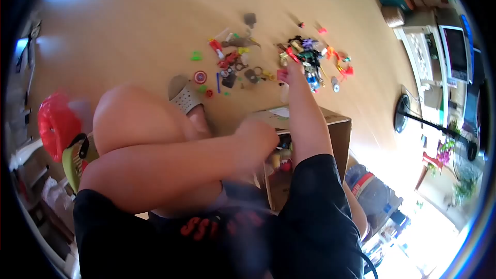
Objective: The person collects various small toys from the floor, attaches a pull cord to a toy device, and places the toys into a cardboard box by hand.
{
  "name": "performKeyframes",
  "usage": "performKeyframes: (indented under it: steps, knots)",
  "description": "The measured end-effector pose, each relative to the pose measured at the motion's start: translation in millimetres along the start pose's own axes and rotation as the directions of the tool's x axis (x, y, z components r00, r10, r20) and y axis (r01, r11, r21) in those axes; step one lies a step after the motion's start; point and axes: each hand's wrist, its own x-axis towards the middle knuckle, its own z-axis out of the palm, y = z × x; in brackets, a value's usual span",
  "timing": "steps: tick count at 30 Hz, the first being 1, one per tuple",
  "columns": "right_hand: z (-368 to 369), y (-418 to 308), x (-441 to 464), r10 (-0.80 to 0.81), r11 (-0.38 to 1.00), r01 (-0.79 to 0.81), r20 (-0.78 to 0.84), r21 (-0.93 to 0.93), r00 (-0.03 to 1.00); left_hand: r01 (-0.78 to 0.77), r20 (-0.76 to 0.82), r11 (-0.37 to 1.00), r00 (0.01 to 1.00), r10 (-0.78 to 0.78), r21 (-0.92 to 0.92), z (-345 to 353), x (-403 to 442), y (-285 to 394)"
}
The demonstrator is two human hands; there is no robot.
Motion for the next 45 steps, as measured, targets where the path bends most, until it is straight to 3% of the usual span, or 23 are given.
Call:
performKeyframes:
  steps: [2,3,4,5,6,7,9,11,15,17,19,21,24,27,28,31,32,35,38,41,45]
  knots:
    - [1.0,-18.3,-18.2,-0.201,0.976,0.201,-0.002,0.085,0.980,-0.017,-0.067,0.999,0.998,0.014,-0.042,-10.9,-7.0,-15.5]
    - [-7.1,-46.6,-69.3,-0.237,0.968,0.229,0.065,0.104,0.969,0.001,-0.066,0.998,0.998,-0.005,-0.062,-15.6,-9.3,-22.6]
    - [-9.9,-52.6,-72.3,-0.346,0.909,0.292,0.145,0.298,0.927,-0.017,0.006,0.997,1.000,0.016,0.079,-24.8,-7.5,-31.0]
    - [-11.1,-55.7,-93.2,-0.583,0.746,0.508,0.053,0.430,0.811,-0.046,0.083,0.974,0.996,0.028,0.224,-34.7,-2.6,-39.9]
    - [-26.9,-68.2,-144.0,-0.670,0.707,0.613,0.056,0.352,0.740,0.041,0.127,0.978,0.990,-0.068,0.202,-38.8,6.5,-48.3]
    - [-44.1,-71.8,-171.0,-0.738,0.642,0.646,0.105,0.413,0.666,0.131,0.174,0.973,0.971,-0.165,0.191,-38.0,16.7,-57.6]
    - [-82.7,-74.0,-234.5,-0.762,0.610,0.679,0.067,0.409,0.644,0.051,0.065,0.971,0.996,-0.067,0.232,-35.9,29.5,-78.7]
    - [-121.4,-55.0,-274.2,-0.793,0.534,0.714,-0.025,0.452,0.609,-0.094,-0.023,0.995,0.995,0.095,0.017,-35.7,40.3,-94.9]
    - [-192.8,2.0,-330.8,-0.841,0.420,0.891,-0.295,0.173,0.453,-0.309,-0.202,0.920,0.943,0.264,-0.242,-25.7,51.4,-77.9]
    - [-211.6,37.2,-347.7,-0.827,0.517,0.855,-0.281,-0.039,0.487,-0.247,-0.028,0.952,0.969,0.246,-0.180,-27.6,55.0,-54.9]
    - [-222.1,79.3,-334.4,-0.835,0.534,0.797,-0.025,-0.282,0.550,-0.215,0.082,0.974,0.972,0.221,-0.070,-24.4,56.0,-34.3]
    - [-227.0,111.7,-311.4,-0.541,0.745,0.600,0.263,-0.291,0.799,-0.190,0.075,0.981,0.979,0.191,-0.028,-23.1,53.9,-24.1]
    - [-206.1,146.1,-267.2,-0.719,0.503,0.687,0.188,-0.525,0.669,-0.159,0.045,0.983,0.987,0.156,0.090,-16.5,60.6,-16.6]
    - [-181.6,138.1,-257.7,-0.854,0.042,0.800,0.394,-0.599,0.339,-0.125,-0.037,0.971,0.990,0.135,0.206,-15.5,53.4,1.8]
    - [-176.3,142.7,-240.9,-0.869,-0.165,0.807,0.471,-0.567,0.153,-0.116,-0.066,0.971,0.989,0.132,0.210,-14.6,49.7,6.4]
    - [-161.6,157.6,-212.2,-0.755,-0.527,0.675,0.649,-0.516,-0.093,-0.090,-0.164,0.991,0.981,0.105,0.094,-5.7,41.7,10.9]
    - [-155.8,161.8,-206.7,-0.716,-0.600,0.587,0.692,-0.544,-0.091,-0.076,-0.161,0.984,0.982,0.102,0.163,-10.9,42.0,11.9]
    - [-144.8,177.3,-193.6,-0.740,-0.500,0.603,0.669,-0.621,0.076,-0.048,-0.156,0.971,0.984,0.086,0.233,-3.4,36.7,12.3]
    - [-135.9,196.5,-186.0,-0.793,-0.379,0.650,0.594,-0.658,0.139,-0.031,-0.195,0.975,0.978,0.075,0.220,5.1,32.7,13.1]
    - [-139.4,211.4,-186.2,-0.825,-0.344,0.643,0.548,-0.684,0.141,0.006,-0.230,0.969,0.972,0.053,0.246,5.6,32.9,18.3]
    - [-152.5,218.6,-191.0,-0.878,-0.062,0.782,0.407,-0.621,0.253,0.025,-0.197,0.962,0.980,0.030,0.273,6.4,30.7,25.1]
